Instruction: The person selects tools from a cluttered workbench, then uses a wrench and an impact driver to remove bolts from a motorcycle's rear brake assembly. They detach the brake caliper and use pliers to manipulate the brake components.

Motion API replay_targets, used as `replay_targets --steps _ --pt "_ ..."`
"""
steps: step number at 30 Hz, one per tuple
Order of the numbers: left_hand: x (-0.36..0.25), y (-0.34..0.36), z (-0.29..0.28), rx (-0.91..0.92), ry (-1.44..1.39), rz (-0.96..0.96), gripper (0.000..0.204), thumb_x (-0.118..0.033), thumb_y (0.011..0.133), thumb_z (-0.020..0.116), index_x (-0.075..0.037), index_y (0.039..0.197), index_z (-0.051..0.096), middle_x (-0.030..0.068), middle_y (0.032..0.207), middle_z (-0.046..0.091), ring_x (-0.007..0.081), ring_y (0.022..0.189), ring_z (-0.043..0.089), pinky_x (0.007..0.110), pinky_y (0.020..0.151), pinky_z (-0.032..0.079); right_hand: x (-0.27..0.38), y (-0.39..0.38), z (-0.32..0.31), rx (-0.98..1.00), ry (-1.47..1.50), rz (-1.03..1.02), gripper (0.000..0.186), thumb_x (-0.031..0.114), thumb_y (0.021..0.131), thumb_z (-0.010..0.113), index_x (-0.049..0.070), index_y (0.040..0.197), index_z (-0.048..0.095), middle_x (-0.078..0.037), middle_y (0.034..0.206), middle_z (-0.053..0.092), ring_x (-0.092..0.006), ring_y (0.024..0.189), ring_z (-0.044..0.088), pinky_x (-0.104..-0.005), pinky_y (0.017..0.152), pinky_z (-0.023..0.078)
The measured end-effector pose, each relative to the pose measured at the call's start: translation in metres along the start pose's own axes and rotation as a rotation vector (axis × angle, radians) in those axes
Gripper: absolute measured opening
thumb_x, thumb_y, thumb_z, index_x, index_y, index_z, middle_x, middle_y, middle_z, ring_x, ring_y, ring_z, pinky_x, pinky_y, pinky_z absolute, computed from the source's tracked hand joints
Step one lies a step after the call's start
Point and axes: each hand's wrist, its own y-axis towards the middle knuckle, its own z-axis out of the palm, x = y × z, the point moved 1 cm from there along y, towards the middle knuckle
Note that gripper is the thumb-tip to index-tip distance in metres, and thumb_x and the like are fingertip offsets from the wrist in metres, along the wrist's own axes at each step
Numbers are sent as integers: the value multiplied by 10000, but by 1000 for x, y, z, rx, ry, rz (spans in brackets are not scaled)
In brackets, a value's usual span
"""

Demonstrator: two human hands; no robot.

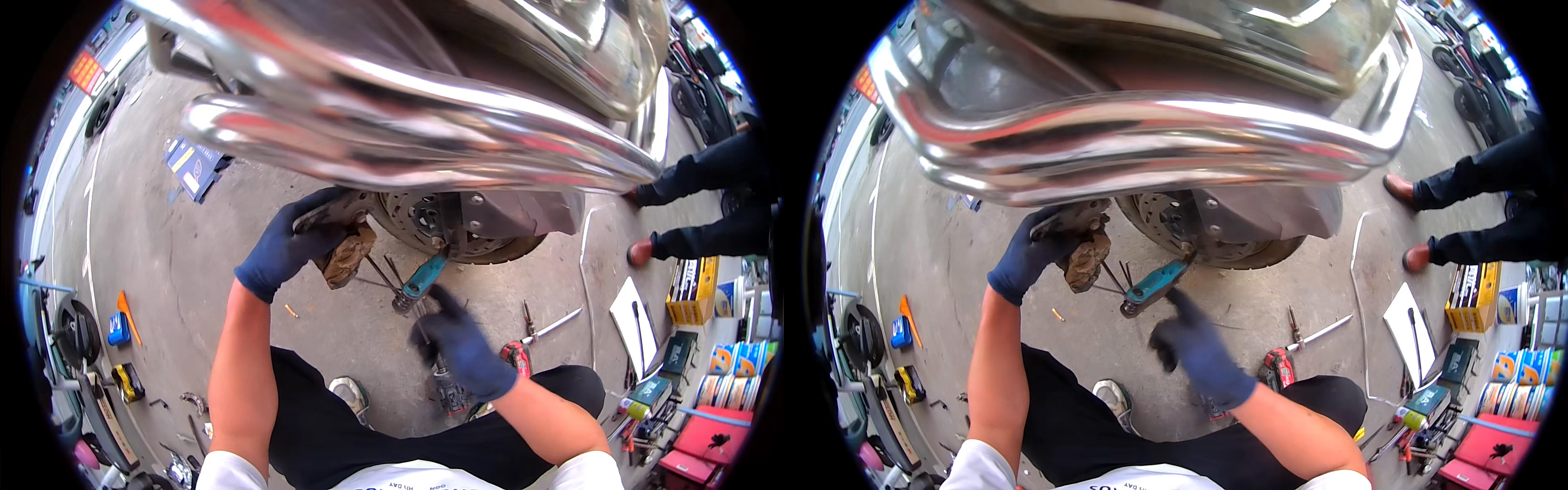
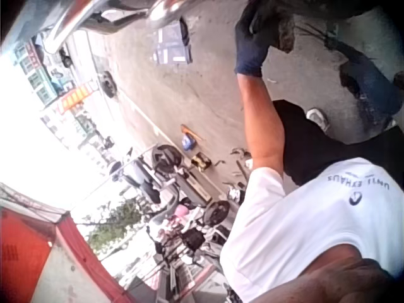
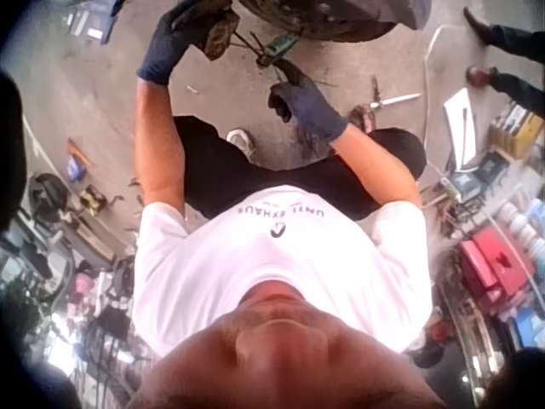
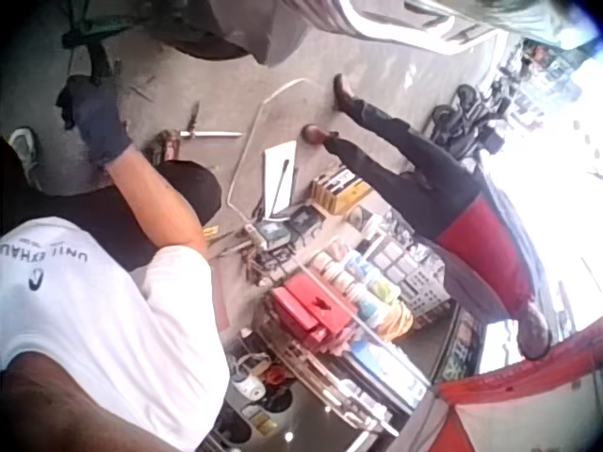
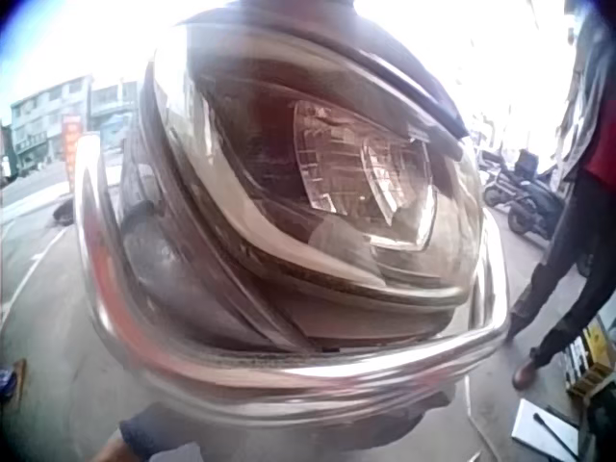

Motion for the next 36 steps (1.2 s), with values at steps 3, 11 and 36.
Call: replay_targets --steps 3,11,36 --pt "-9 -2 -4 11 -53 -78 595 -30 858 669 -20 1429 501 81 1228 659 133 1080 608 299 985 483 19 -14 -4 87 -81 -225 670 137 918 511 -39 1516 265 -89 740 627 -125 544 560 -264 499 457" --pt "6 5 -11 40 -77 6 617 -16 842 661 -21 1436 495 84 1242 651 144 1108 601 301 997 469 -2 26 8 284 556 -67 531 289 974 528 2 1410 428 -167 1084 664 -252 950 658 -374 858 527" --pt "-26 -9 15 -27 27 101 524 -147 879 652 -9 1373 549 65 1165 666 124 1037 583 306 953 477 -83 98 -83 -161 -1407 -251 424 297 864 652 48 1194 563 -200 1093 651 -392 1017 635 -486 874 511"
